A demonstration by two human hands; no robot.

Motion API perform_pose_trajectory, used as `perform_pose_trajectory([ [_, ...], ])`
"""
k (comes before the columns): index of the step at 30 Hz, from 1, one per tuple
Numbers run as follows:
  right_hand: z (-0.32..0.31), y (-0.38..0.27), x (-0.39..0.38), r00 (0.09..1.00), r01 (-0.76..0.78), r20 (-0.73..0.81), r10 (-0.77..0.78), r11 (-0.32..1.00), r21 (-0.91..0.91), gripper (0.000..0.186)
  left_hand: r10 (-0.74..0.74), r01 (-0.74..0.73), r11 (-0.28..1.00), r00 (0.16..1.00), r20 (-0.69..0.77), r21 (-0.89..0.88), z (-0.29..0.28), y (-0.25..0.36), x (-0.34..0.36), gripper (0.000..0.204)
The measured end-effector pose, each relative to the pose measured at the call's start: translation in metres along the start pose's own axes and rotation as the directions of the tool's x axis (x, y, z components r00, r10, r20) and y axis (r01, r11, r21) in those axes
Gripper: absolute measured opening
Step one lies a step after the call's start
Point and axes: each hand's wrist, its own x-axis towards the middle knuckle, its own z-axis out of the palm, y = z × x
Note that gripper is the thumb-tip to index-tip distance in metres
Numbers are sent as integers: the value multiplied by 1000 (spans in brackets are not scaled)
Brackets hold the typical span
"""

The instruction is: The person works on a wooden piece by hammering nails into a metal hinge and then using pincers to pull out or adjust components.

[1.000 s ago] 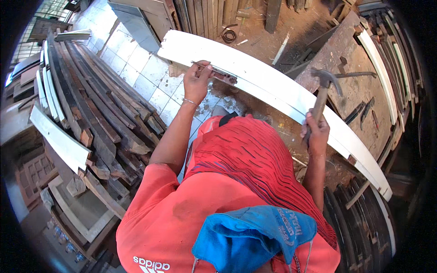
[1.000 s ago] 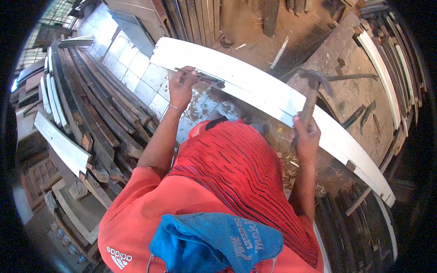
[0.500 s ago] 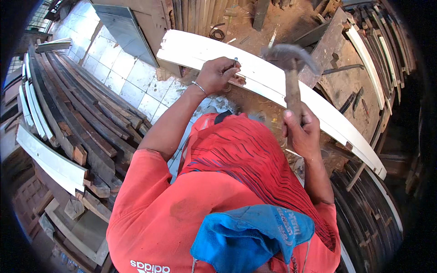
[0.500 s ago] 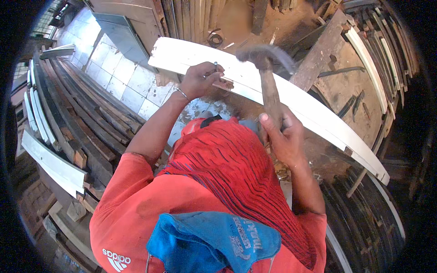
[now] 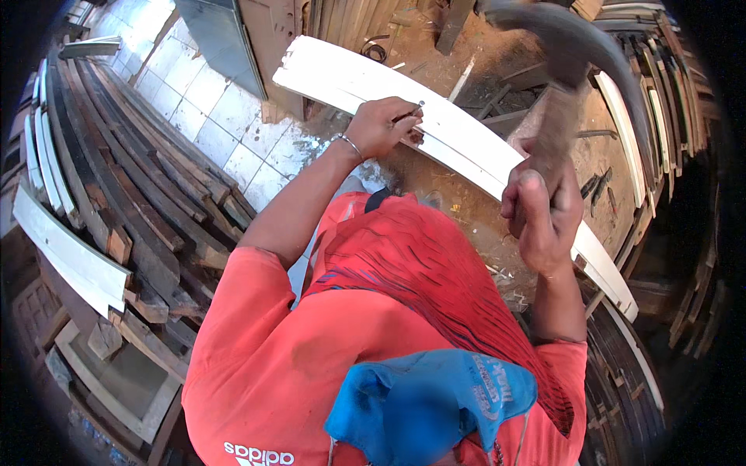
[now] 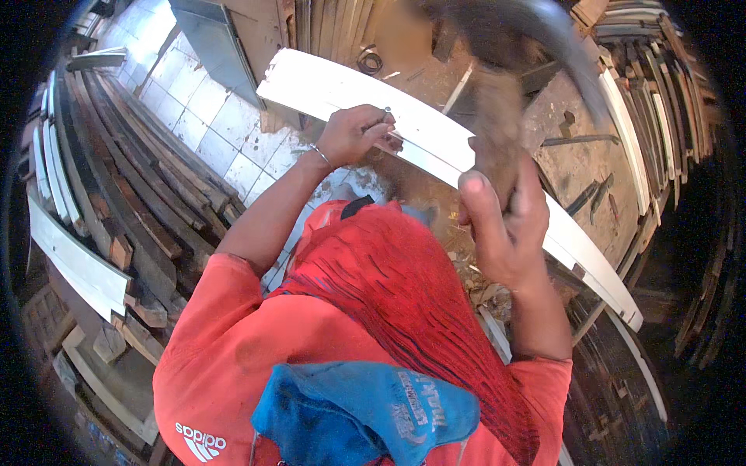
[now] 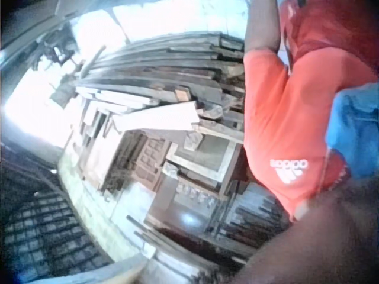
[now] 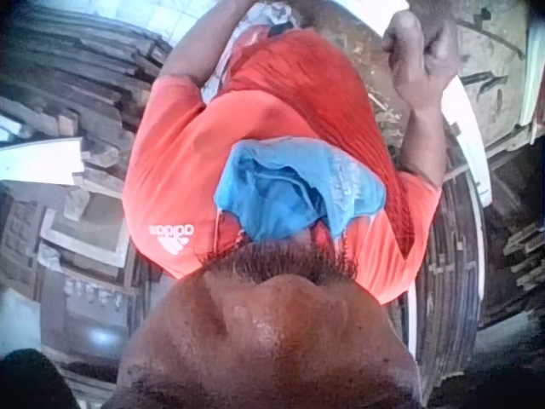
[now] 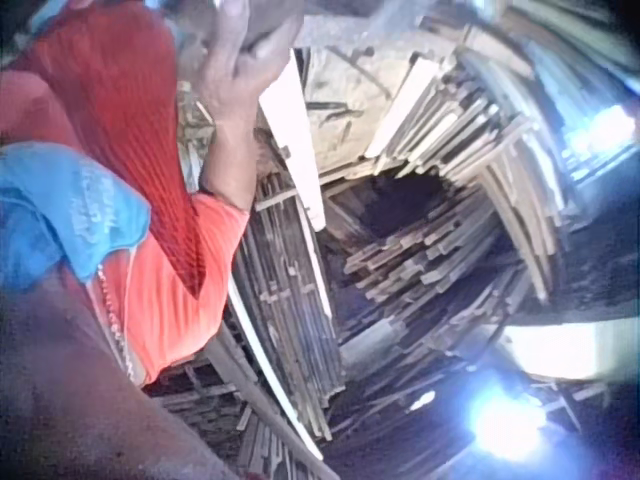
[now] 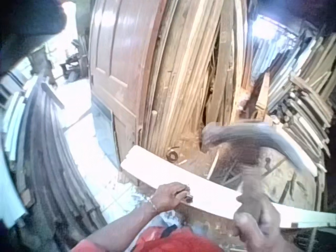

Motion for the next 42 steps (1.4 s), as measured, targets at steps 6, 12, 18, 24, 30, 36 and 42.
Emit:
perform_pose_trajectory([
  [6,-19,64,19,854,-328,257,453,851,-409,40,-75,77,997,995,63,-31,2,2,-1,20],
  [12,-20,71,1,877,-478,65,477,851,217,35,-252,204,774,968,4,-600,27,0,27,58],
  [18,-37,104,-28,828,-526,-11,560,785,328,40,215,-153,971,895,-392,184,94,-15,40,34],
  [24,-39,100,-2,820,-492,-61,569,756,431,35,-81,125,965,979,-190,233,102,36,53,40],
  [30,-40,90,35,888,-399,40,458,723,564,34,-380,293,883,905,-190,-367,46,43,19,50],
  [36,-51,100,-5,874,-450,12,485,800,396,36,-519,354,766,833,-192,-536,26,23,9,58],
  [42,-58,158,-64,810,-523,-101,578,788,325,29,-336,323,940,933,127,111,66,62,32,58],
])
